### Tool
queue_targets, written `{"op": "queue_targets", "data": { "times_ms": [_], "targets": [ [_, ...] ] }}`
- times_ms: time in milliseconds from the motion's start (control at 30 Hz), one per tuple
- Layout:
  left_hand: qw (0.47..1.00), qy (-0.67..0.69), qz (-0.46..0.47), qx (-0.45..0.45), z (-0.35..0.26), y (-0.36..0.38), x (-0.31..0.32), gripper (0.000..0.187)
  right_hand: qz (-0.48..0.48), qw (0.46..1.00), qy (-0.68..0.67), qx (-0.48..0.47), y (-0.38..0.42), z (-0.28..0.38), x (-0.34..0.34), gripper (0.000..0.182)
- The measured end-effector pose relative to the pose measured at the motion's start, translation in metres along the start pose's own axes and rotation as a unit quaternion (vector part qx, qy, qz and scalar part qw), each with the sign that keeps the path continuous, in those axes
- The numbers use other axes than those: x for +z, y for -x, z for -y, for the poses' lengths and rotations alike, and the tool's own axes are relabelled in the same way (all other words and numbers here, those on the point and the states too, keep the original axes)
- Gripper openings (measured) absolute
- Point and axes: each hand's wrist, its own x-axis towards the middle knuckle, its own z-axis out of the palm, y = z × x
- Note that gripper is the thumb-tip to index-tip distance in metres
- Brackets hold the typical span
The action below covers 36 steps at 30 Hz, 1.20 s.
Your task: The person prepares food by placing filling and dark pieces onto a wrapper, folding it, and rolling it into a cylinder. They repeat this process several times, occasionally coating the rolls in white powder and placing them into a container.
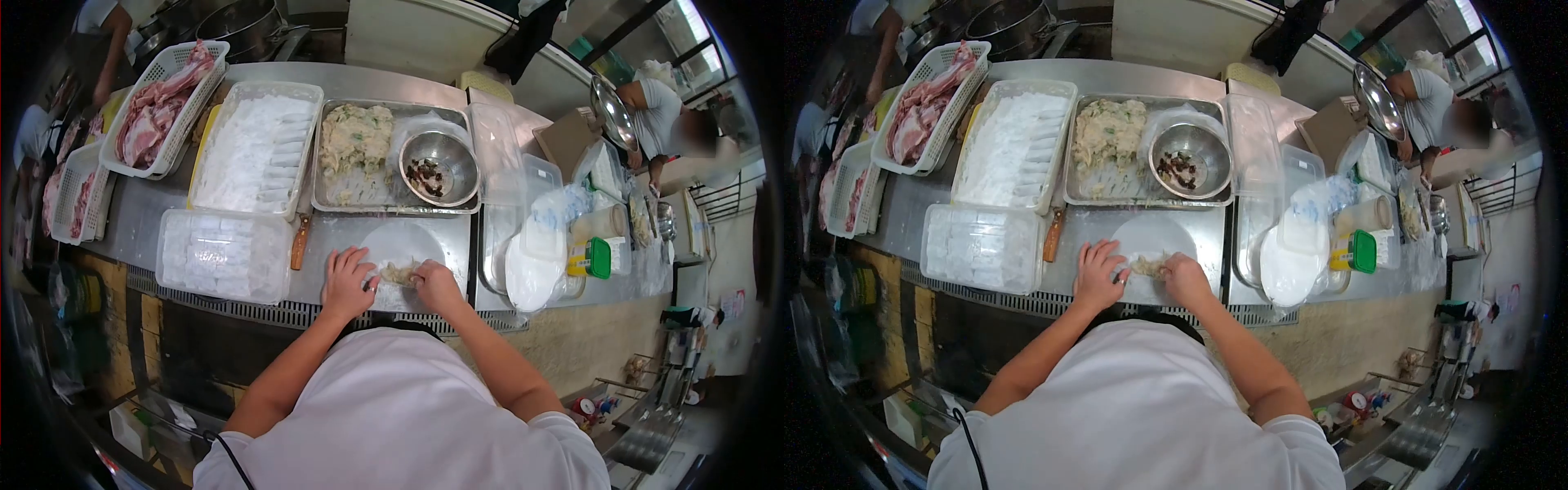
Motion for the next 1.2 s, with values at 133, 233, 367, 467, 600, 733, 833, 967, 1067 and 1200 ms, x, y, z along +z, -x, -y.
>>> {"op": "queue_targets", "data": {
  "times_ms": [133,233,367,467,600,733,833,967,1067,1200],
  "targets": [
    [1.0,0.001,-0.004,0.005,0.0,0.0,0.002,0.027,-0.04,0.998,-0.016,0.047,0.005,0.007,-0.005,0.023],
    [1.0,-0.004,-0.003,0.006,0.0,0.0,0.002,0.028,0.004,0.999,0.025,0.036,0.007,0.029,-0.016,0.019],
    [1.0,-0.01,0.003,0.004,0.0,0.0,0.0,0.028,0.014,0.998,0.022,0.051,0.004,0.014,-0.004,0.02],
    [1.0,-0.009,0.004,0.005,-0.001,-0.001,0.0,0.027,-0.018,0.999,0.006,0.035,0.006,-0.001,0.001,0.025],
    [1.0,-0.012,0.006,0.003,-0.002,-0.001,0.0,0.027,-0.028,0.986,-0.113,0.118,0.009,-0.004,-0.002,0.019],
    [1.0,-0.015,0.01,0.0,-0.001,-0.001,0.0,0.027,-0.012,0.906,-0.336,0.256,0.005,-0.014,-0.006,0.02],
    [1.0,-0.015,0.007,0.001,-0.002,-0.001,-0.001,0.027,-0.017,0.862,-0.423,0.279,0.007,-0.016,-0.012,0.023],
    [1.0,-0.002,0.011,-0.007,-0.001,-0.001,-0.001,0.026,-0.049,0.795,-0.547,0.257,0.006,-0.002,-0.036,0.028],
    [1.0,0.017,0.01,-0.018,0.006,-0.002,0.0,0.028,-0.075,0.816,-0.552,0.153,-0.016,0.066,-0.104,0.031],
    [1.0,0.003,0.014,-0.016,-0.001,-0.005,-0.006,0.032,-0.209,0.835,-0.497,-0.108,-0.036,0.168,-0.185,0.029]
  ]
}}
